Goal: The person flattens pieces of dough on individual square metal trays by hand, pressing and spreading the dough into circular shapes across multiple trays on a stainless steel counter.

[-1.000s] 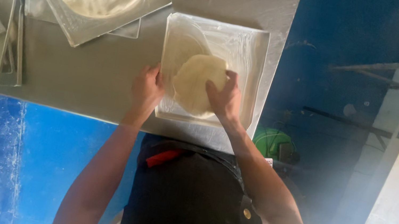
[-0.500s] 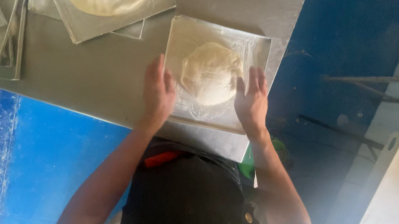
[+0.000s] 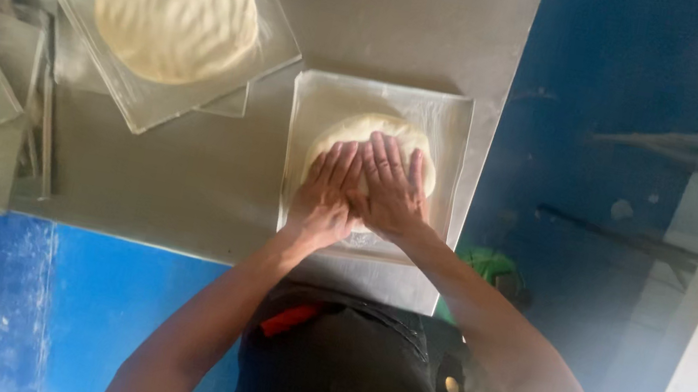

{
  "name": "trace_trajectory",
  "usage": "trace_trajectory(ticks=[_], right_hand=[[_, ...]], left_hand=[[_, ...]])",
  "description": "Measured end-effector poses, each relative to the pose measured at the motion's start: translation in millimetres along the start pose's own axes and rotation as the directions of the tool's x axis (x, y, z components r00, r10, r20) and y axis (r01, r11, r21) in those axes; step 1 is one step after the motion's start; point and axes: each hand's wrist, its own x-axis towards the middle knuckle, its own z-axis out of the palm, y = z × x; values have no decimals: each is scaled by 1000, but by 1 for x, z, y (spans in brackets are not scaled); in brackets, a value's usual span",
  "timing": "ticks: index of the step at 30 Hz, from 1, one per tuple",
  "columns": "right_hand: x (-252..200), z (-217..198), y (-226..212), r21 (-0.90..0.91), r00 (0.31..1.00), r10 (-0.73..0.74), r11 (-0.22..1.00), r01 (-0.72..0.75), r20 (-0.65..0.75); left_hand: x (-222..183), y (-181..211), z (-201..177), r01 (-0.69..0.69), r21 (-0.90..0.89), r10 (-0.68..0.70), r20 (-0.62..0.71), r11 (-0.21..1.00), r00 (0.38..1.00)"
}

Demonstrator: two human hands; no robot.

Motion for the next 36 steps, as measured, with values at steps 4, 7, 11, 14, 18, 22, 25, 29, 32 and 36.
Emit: trace_trajectory(ticks=[4, 7, 11, 14, 18, 22, 25, 29, 32, 36], right_hand=[[-8, -26, 0, 84, 980, 90, 991, -106, 175], [7, -22, -2, -24, 1000, 24, 999, -24, -1], [49, -9, 11, 11, 998, 29, 1000, -29, -47], [48, -27, 25, 63, 1000, 26, 998, -26, -3], [44, -52, 25, -64, 995, 81, 995, -77, 54], [58, -52, 44, 68, 998, 62, 996, -64, 27], [30, -46, 33, 33, 985, 143, 990, -140, -100], [17, -50, 32, -41, 972, 230, 973, -228, 43], [17, -50, 24, 84, 966, 259, 963, -256, -20], [-7, -43, -23, -13, 952, 272, 962, -273, 140]], left_hand=[[16, -9, -16, 33, -47, -24, 175, 998, 984], [27, -17, -13, -79, 50, 77, 43, 996, 996], [49, -32, -3, -97, 58, 93, 71, 994, 993], [75, -43, -12, -70, 92, 55, 159, 993, 986], [62, -49, -16, -157, 81, 147, 119, 984, 982], [71, -50, -7, -152, 116, 120, 247, 982, 962], [62, -52, -14, -152, 143, 136, 112, 978, 984], [46, -59, -16, -122, 69, 109, 166, 990, 980], [22, -51, -14, -117, 69, 106, 144, 991, 984], [12, -57, -16, -145, 155, 124, 138, 977, 983]])
